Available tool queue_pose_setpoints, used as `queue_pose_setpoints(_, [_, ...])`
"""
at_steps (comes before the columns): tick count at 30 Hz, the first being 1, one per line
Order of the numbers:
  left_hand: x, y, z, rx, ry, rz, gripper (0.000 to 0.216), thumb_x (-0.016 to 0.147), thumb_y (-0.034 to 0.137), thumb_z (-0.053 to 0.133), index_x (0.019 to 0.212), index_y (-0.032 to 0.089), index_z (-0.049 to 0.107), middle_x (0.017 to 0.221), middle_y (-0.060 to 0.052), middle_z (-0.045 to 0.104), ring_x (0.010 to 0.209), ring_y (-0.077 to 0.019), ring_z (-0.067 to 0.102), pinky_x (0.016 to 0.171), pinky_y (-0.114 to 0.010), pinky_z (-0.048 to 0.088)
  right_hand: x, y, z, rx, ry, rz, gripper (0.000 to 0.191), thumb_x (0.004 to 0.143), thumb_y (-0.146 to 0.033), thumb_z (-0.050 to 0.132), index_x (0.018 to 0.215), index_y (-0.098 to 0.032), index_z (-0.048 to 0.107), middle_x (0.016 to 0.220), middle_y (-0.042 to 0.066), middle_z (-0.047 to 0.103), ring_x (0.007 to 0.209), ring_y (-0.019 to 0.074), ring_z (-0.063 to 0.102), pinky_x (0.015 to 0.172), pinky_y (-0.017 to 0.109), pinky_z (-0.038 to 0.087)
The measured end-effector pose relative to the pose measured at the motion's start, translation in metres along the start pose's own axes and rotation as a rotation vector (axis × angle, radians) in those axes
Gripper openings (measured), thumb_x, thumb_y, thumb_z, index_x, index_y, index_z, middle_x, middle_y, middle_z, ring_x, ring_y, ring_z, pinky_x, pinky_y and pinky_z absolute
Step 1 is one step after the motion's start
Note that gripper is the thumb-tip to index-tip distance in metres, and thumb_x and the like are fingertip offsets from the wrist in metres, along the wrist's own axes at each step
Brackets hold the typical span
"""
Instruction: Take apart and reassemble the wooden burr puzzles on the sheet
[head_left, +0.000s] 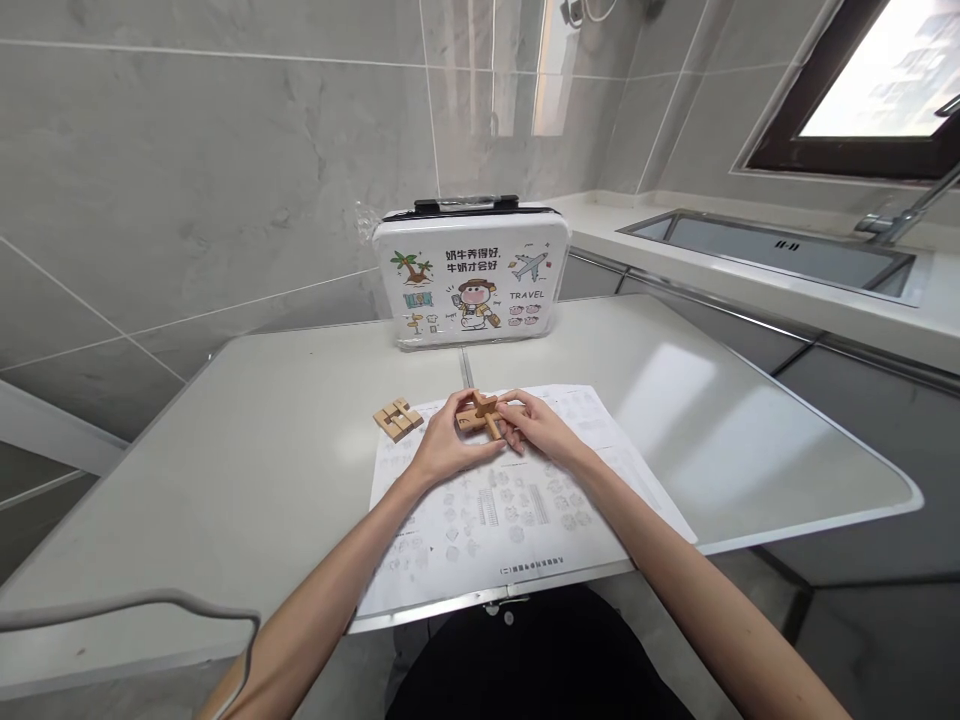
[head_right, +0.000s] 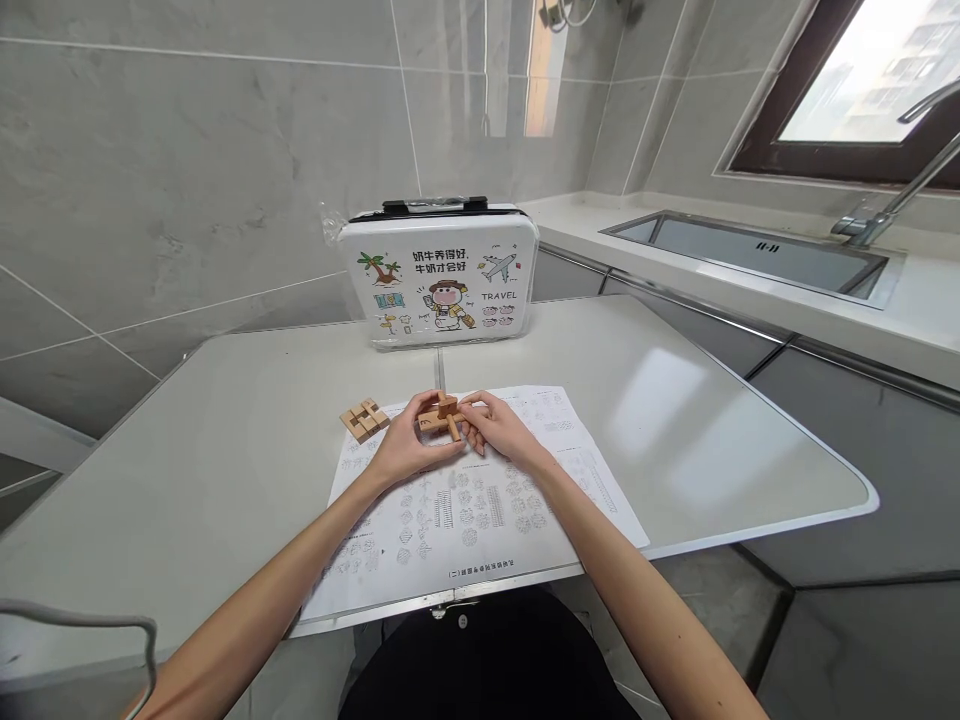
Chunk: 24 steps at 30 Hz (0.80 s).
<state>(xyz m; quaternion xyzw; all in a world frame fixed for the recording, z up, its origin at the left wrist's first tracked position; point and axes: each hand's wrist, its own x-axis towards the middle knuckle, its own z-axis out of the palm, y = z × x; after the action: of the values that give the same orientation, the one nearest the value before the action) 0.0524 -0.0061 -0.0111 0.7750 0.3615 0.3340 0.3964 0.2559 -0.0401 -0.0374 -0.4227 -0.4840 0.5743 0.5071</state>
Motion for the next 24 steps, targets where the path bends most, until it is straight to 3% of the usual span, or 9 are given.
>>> queue_pose_setpoints(8, [0.0, -0.003, -0.002, 0.006, -0.034, 0.013, 0.08, 0.071, 0.038, 0.092, 0.14, 0.025, 0.054, 0.135, -0.01, 0.072, 0.132, -0.0337, 0.067, 0.112, -0.05, 0.055, -0.005, -0.007, -0.002, -0.013, -0.069, 0.009, 0.038, 0.095, -0.056, 0.072, 0.11, -0.021, 0.064, 0.061, -0.009, 0.057, 0.041, 0.0077, 0.045, 0.042, 0.021, 0.038])
queue_pose_setpoints(14, [-0.002, -0.005, -0.003, 0.023, -0.039, 0.035, 0.084, 0.07, 0.045, 0.095, 0.142, 0.026, 0.055, 0.134, -0.01, 0.073, 0.131, -0.0335, 0.067, 0.11, -0.05, 0.055, -0.002, 0.0, 0.001, -0.015, -0.093, -0.01, 0.043, 0.097, -0.061, 0.067, 0.114, -0.021, 0.063, 0.065, -0.004, 0.063, 0.047, 0.011, 0.052, 0.044, 0.023, 0.042])
queue_pose_setpoints(24, [-0.003, -0.006, -0.006, 0.114, -0.012, 0.177, 0.083, 0.074, 0.037, 0.091, 0.147, 0.028, 0.053, 0.14, -0.008, 0.067, 0.121, -0.0279, 0.069, 0.105, -0.042, 0.056, -0.004, -0.002, 0.002, -0.073, -0.107, -0.086, 0.04, 0.103, -0.061, 0.06, 0.108, -0.022, 0.062, 0.059, -0.008, 0.053, 0.043, 0.0081, 0.034, 0.043, 0.021, 0.025])
